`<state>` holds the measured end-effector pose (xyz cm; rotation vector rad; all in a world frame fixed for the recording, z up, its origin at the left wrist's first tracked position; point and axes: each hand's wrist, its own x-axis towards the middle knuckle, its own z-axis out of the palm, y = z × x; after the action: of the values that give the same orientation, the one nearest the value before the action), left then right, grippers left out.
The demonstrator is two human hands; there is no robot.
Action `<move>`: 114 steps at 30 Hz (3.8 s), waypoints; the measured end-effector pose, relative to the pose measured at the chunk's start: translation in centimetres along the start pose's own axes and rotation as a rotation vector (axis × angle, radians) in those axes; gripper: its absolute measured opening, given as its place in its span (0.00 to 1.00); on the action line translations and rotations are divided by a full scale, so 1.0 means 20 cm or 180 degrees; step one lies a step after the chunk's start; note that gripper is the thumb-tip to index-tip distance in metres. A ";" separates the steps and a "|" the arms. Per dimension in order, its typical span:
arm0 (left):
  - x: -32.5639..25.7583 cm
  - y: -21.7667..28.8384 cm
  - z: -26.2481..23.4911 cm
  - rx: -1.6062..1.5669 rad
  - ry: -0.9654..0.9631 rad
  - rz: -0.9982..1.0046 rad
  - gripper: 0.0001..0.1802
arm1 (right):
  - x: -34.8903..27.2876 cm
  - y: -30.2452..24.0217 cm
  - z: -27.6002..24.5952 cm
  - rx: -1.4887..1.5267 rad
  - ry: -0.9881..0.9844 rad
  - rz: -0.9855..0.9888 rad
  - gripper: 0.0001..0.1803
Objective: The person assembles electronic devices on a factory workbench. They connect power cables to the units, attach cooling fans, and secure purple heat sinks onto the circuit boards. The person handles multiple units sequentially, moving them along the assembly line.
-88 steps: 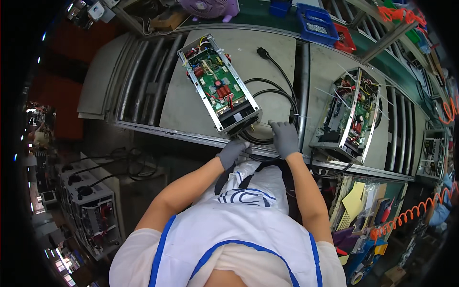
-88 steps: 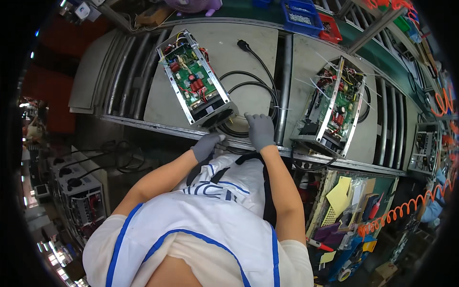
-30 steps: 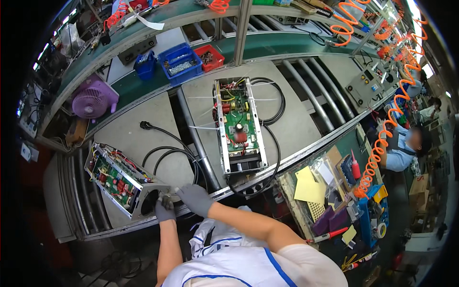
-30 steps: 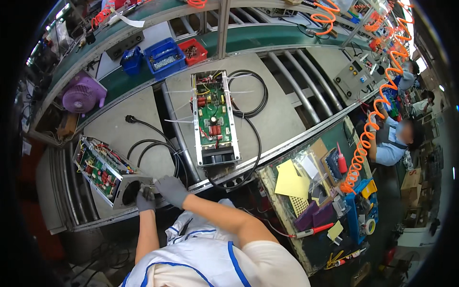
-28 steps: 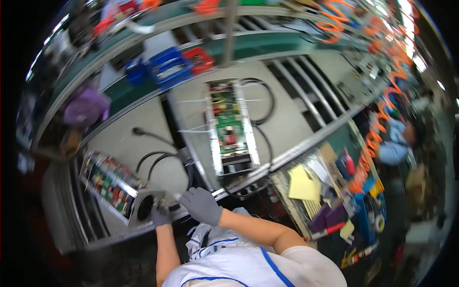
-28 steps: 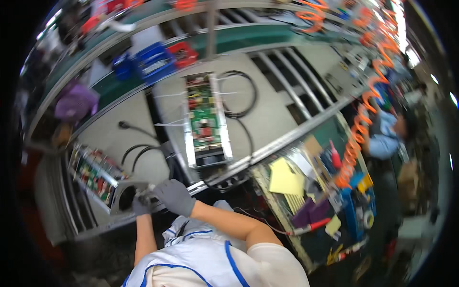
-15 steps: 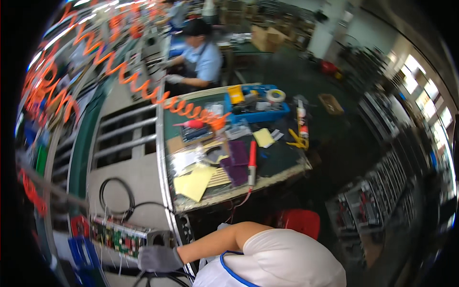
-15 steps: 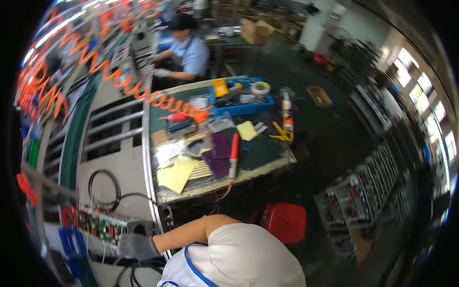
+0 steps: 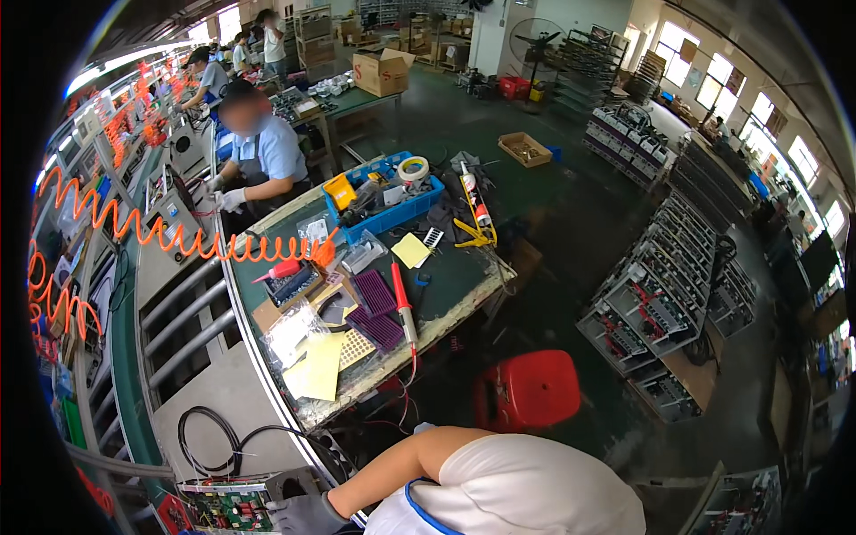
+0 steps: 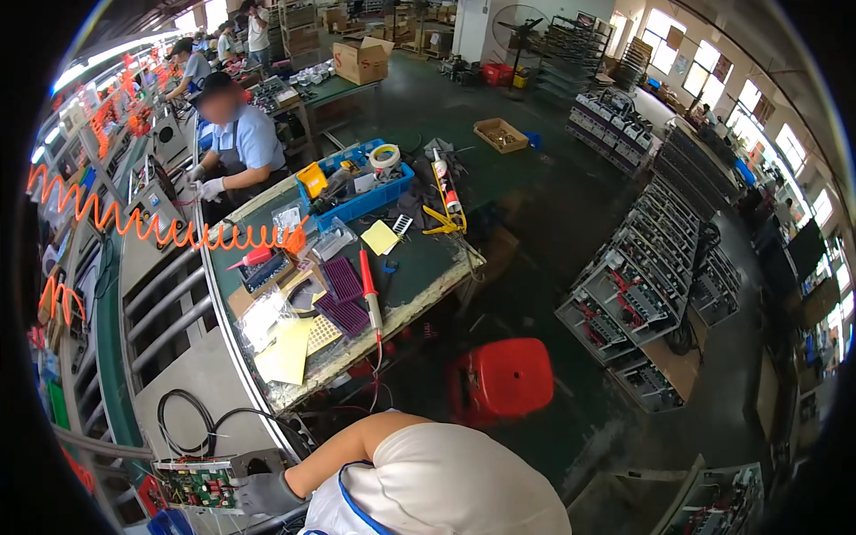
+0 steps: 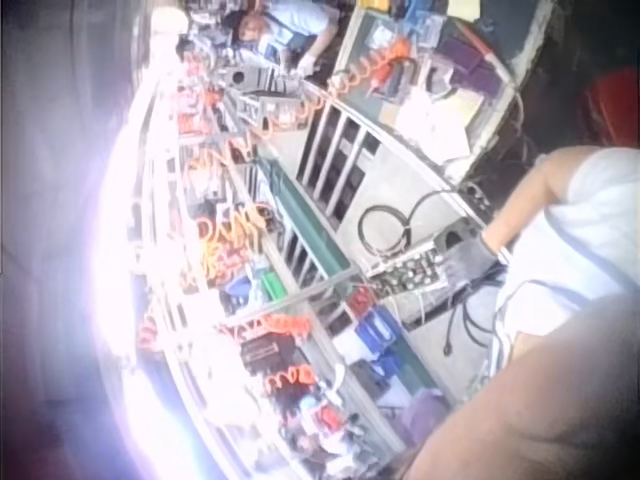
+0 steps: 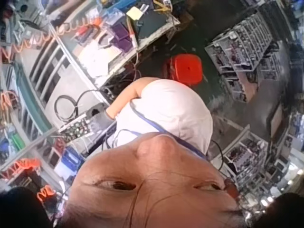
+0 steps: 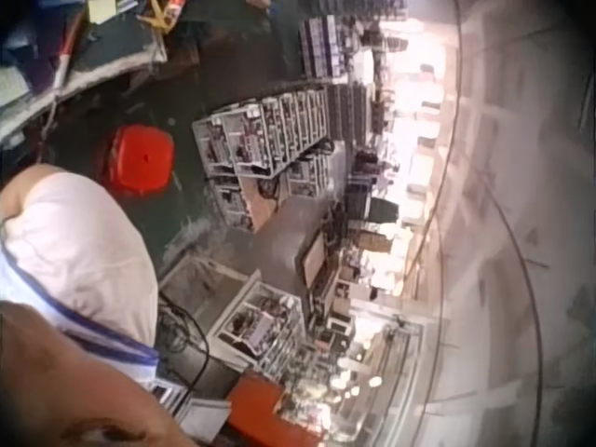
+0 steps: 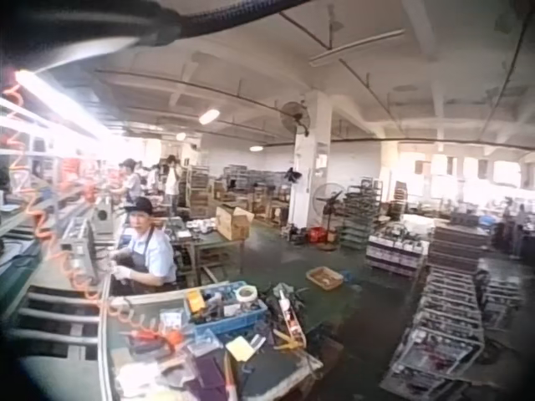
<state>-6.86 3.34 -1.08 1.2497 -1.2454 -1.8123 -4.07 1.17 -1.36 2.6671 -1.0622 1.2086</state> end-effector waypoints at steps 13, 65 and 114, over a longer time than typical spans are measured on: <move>-0.06 0.00 0.07 -0.0190 -0.0464 -0.0308 0.24 | -0.02 -0.03 -0.03 0.0011 0.0164 0.0488 0.13; -0.13 -0.08 -0.12 -0.0881 -0.0255 -0.0823 0.19 | -0.29 -0.24 0.45 0.0118 -0.0967 0.0872 0.10; -0.98 -0.28 -0.53 -0.2080 0.4066 0.0647 0.14 | -0.03 -0.49 0.06 0.5024 -0.2586 0.4381 0.10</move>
<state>10.51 18.39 -0.39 1.3748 -0.0336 -0.7754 2.33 8.69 -0.18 3.2670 -3.9037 1.1554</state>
